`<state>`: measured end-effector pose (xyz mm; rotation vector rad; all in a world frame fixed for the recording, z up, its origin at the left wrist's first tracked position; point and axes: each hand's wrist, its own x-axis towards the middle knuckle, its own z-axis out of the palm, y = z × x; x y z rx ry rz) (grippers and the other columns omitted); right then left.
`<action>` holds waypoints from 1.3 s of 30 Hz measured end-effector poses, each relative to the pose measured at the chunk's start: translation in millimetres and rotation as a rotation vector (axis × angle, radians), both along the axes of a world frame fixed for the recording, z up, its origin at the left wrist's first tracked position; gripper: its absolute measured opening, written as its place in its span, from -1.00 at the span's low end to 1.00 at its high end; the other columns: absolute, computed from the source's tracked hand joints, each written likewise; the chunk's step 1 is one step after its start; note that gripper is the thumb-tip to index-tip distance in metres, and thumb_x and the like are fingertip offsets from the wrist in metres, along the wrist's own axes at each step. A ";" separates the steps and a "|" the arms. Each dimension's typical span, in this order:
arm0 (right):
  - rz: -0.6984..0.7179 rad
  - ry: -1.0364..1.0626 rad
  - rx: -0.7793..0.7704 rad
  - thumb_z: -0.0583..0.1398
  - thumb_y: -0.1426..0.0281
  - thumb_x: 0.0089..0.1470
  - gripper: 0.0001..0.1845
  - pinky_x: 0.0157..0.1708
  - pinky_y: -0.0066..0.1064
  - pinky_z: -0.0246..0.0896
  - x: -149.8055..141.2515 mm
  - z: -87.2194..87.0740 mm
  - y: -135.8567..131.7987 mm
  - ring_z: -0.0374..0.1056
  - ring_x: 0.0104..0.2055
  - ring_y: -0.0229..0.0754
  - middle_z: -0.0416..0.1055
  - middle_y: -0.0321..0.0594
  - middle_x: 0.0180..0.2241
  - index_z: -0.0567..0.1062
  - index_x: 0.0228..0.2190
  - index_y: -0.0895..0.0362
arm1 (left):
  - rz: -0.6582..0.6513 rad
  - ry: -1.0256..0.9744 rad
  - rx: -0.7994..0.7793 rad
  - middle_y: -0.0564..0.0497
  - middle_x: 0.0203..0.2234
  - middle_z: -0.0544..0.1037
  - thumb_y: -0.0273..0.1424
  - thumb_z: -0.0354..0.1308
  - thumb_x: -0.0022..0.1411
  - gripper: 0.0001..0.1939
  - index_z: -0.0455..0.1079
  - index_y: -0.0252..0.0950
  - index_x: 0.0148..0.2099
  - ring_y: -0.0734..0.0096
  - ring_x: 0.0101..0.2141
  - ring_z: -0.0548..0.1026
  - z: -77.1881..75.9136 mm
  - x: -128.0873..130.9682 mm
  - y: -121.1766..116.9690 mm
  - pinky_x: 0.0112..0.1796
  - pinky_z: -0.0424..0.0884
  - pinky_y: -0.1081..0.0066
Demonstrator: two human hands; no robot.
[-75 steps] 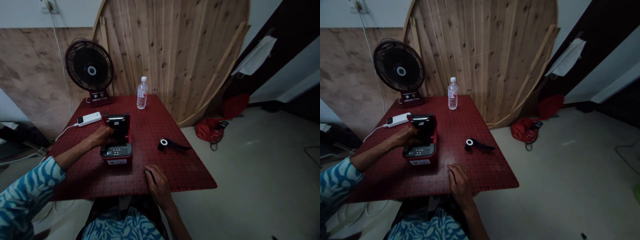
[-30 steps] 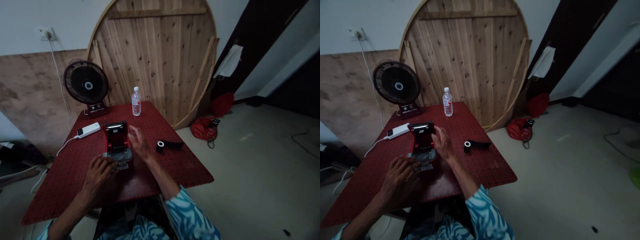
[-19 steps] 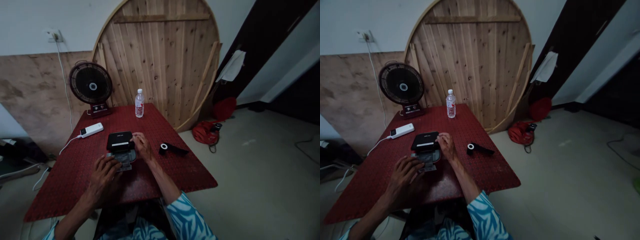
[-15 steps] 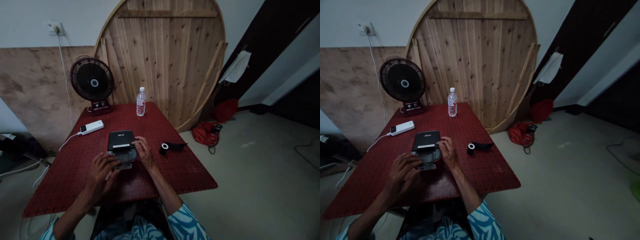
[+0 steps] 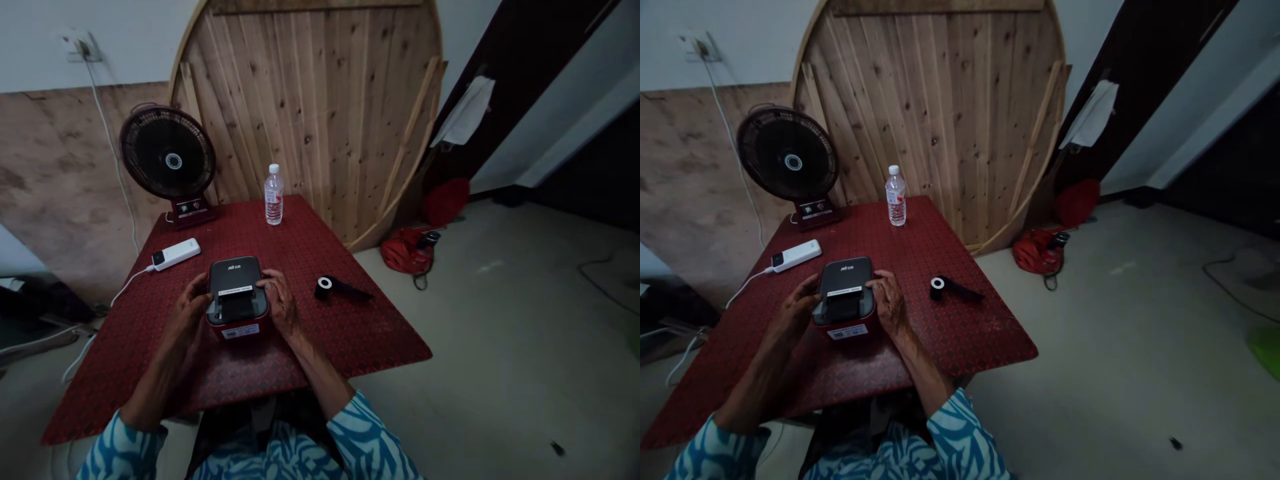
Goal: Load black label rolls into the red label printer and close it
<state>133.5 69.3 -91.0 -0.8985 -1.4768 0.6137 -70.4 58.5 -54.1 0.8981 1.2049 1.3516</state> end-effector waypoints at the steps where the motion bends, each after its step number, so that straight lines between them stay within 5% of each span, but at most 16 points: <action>1: -0.004 0.003 0.000 -0.06 0.18 0.25 -0.59 0.01 -0.28 0.18 -0.5 -0.3 -0.3 0.29 0.01 -0.13 0.35 -0.13 -0.12 0.51 -0.32 0.07 | 0.000 -0.003 0.009 -0.08 0.03 0.45 -0.42 0.32 -0.13 -0.33 0.33 -0.22 0.11 0.19 -0.01 0.43 0.8 0.8 -0.2 -0.09 0.36 0.37; 11: -0.010 0.072 -0.114 -0.11 0.10 0.25 -0.52 0.13 -0.21 0.11 -9.2 -18.3 0.8 0.24 0.12 -0.13 0.34 -0.13 0.04 0.33 0.05 0.02 | -0.119 -0.249 -0.041 0.04 -0.18 0.57 -0.40 0.29 -0.08 -0.47 0.37 -0.13 0.01 0.35 -0.30 0.54 8.1 12.2 -30.3 -0.28 0.45 0.39; 17: -0.029 0.055 -0.178 -0.17 0.04 0.25 -0.46 0.13 -0.21 0.11 -10.4 -21.5 -0.7 0.25 0.10 -0.13 0.37 -0.13 0.01 0.36 0.02 0.02 | -0.096 -0.171 -0.064 0.00 -0.29 0.59 -0.52 0.26 -0.19 -0.42 0.38 -0.25 -0.01 0.39 -0.44 0.52 10.9 10.8 -21.4 -0.43 0.41 0.46; 26: -0.034 0.072 -0.183 -0.18 0.02 0.24 -0.42 0.12 -0.21 0.12 -11.5 -25.7 -0.2 0.26 0.08 -0.13 0.36 -0.09 0.00 0.37 0.01 0.07 | -0.064 -0.090 -0.034 -0.01 -0.25 0.58 -0.55 0.20 -0.20 -0.37 0.37 -0.27 0.03 0.37 -0.40 0.52 12.2 12.5 -18.3 -0.39 0.41 0.45; 39: -0.086 0.132 -0.132 -0.11 0.16 0.26 -0.56 0.08 -0.23 0.17 -20.7 -26.2 2.1 0.31 0.02 -0.15 0.41 -0.14 -0.07 0.41 -0.03 0.04 | -0.110 -0.017 -0.030 0.01 -0.31 0.58 -0.52 0.25 -0.25 -0.38 0.40 -0.27 -0.02 0.42 -0.48 0.50 23.4 12.3 -21.4 -0.44 0.40 0.47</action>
